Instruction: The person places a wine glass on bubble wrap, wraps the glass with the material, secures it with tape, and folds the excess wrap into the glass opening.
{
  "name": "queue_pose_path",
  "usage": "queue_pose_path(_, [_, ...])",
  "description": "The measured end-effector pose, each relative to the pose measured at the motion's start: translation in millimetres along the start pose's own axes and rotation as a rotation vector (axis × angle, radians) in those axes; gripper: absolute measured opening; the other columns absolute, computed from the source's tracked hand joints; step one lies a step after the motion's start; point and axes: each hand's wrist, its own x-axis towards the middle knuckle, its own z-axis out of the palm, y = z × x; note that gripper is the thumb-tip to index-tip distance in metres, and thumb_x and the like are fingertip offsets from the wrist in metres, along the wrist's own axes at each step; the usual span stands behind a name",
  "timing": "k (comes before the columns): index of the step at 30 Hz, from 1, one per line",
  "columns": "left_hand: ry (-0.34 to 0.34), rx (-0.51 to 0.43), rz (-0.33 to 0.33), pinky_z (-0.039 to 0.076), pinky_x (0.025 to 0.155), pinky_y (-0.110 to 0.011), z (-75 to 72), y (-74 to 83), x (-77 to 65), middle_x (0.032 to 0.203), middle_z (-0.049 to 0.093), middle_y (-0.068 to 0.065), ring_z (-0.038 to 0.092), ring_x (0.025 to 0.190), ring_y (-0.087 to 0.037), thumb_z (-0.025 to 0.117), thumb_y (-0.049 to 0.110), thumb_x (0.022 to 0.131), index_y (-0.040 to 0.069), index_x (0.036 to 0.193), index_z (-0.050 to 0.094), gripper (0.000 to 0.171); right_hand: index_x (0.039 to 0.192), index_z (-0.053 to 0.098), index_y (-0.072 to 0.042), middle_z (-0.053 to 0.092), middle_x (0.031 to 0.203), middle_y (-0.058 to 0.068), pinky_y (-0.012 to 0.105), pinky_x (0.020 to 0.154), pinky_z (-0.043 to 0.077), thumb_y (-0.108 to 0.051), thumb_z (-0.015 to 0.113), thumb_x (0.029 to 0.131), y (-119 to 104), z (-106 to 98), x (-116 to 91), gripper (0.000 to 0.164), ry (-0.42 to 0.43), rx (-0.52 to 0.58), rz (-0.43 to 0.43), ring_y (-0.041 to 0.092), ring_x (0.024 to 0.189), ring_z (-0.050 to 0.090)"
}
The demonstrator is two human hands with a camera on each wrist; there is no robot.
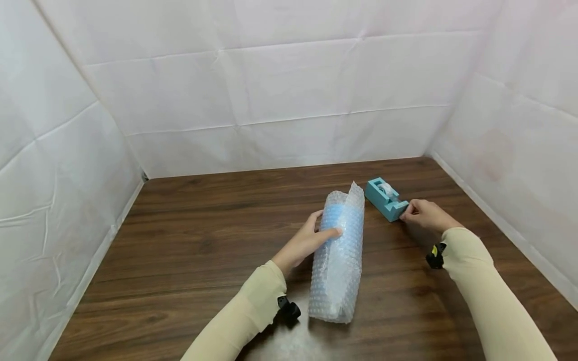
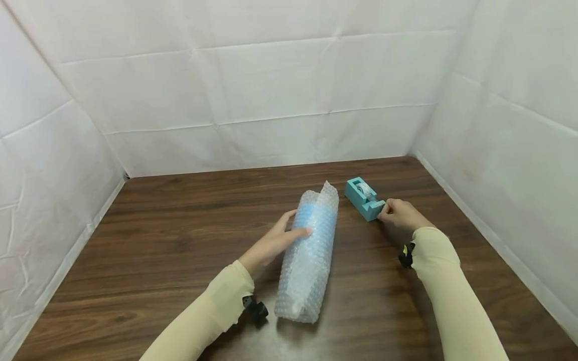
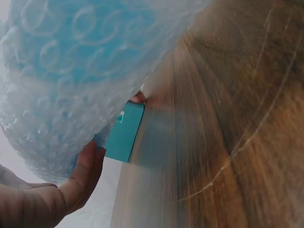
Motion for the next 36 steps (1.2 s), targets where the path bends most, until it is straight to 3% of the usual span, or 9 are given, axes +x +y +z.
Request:
queue_pose_path(3, [0.005,-0.006,0.001,0.041,0.103,-0.053,-2.2,-0.3,-1.0,0.153,0.028,-0.017,0.040,0.135,-0.035,0.065,0.048,0.087,0.024,0.153,0.018,0.084,0.093,0.058,0.001,0.064,0.100,0.012,0.029,0.074,0.051,-0.021,0.060,0.096,2,0,-3,0.022,-0.030,0.048,0.017,0.012,0.088,0.058])
queue_pose_path(7, [0.027,-0.014,0.010,0.040,0.103,-0.053,-9.3,0.1,-2.7,0.153,0.028,-0.017,0.039,0.135,-0.035,0.065,0.047,0.087,0.024,0.153,0.017,0.085,0.098,0.056,0.004,0.063,0.110,0.017,0.033,0.085,0.054,-0.026,0.060,0.096,-3,-5,-3,0.030,-0.071,0.216,0.039,0.012,0.097,0.063])
queue_pose_path(10, [0.053,-0.020,0.009,0.040,0.103,-0.054,-16.4,-0.4,-4.0,0.153,0.028,-0.018,0.040,0.134,-0.035,0.065,0.047,0.087,0.024,0.154,0.016,0.086,0.105,0.056,0.004,0.061,0.118,0.019,0.041,0.093,0.052,-0.036,0.057,0.097,-16,-8,3,0.040,-0.102,0.228,0.017,0.021,0.106,0.064])
queue_pose_path(15, [0.089,-0.022,0.004,0.041,0.102,-0.053,-27.4,-2.3,-7.2,0.153,0.027,-0.019,0.041,0.133,-0.036,0.065,0.047,0.087,0.022,0.154,0.014,0.087,0.109,0.061,-0.001,0.061,0.114,0.016,0.046,0.092,0.048,-0.048,0.055,0.095,-46,-8,10,0.049,-0.068,0.145,-0.036,0.029,0.105,0.061])
queue_pose_path(20, [0.126,-0.019,-0.006,0.042,0.102,-0.052,-37.8,-4.4,-12.0,0.150,0.031,-0.018,0.044,0.130,-0.035,0.066,0.049,0.086,0.023,0.154,0.015,0.088,0.111,0.063,-0.007,0.062,0.112,0.014,0.044,0.087,0.050,-0.050,0.054,0.095,-74,-2,15,0.048,-0.038,0.136,-0.086,0.026,0.103,0.061])
queue_pose_path(25, [0.155,-0.012,-0.010,0.042,0.102,-0.052,-49.0,-6.9,-17.4,0.150,0.032,-0.019,0.044,0.130,-0.035,0.065,0.049,0.087,0.023,0.154,0.014,0.088,0.119,0.062,-0.005,0.059,0.121,0.014,0.043,0.092,0.051,-0.048,0.056,0.094,-98,9,23,0.050,-0.039,0.213,-0.144,0.027,0.108,0.062])
queue_pose_path(30, [0.171,-0.005,-0.013,0.044,0.099,-0.051,-58.6,-10.9,-22.9,0.147,0.034,-0.020,0.047,0.126,-0.035,0.063,0.049,0.088,0.022,0.154,0.013,0.087,0.116,0.063,-0.002,0.059,0.121,0.010,0.036,0.095,0.051,-0.043,0.059,0.094,-120,23,28,0.047,-0.039,0.301,-0.210,0.018,0.107,0.062])
queue_pose_path(36, [0.198,-0.005,-0.025,0.042,0.102,-0.052,-68.1,-16.0,-27.4,0.148,0.033,-0.018,0.044,0.130,-0.035,0.063,0.050,0.088,0.020,0.154,0.014,0.087,0.109,0.066,-0.008,0.060,0.121,0.008,0.043,0.093,0.050,-0.039,0.059,0.095,-148,40,33,0.035,-0.083,0.323,-0.284,0.022,0.107,0.060])
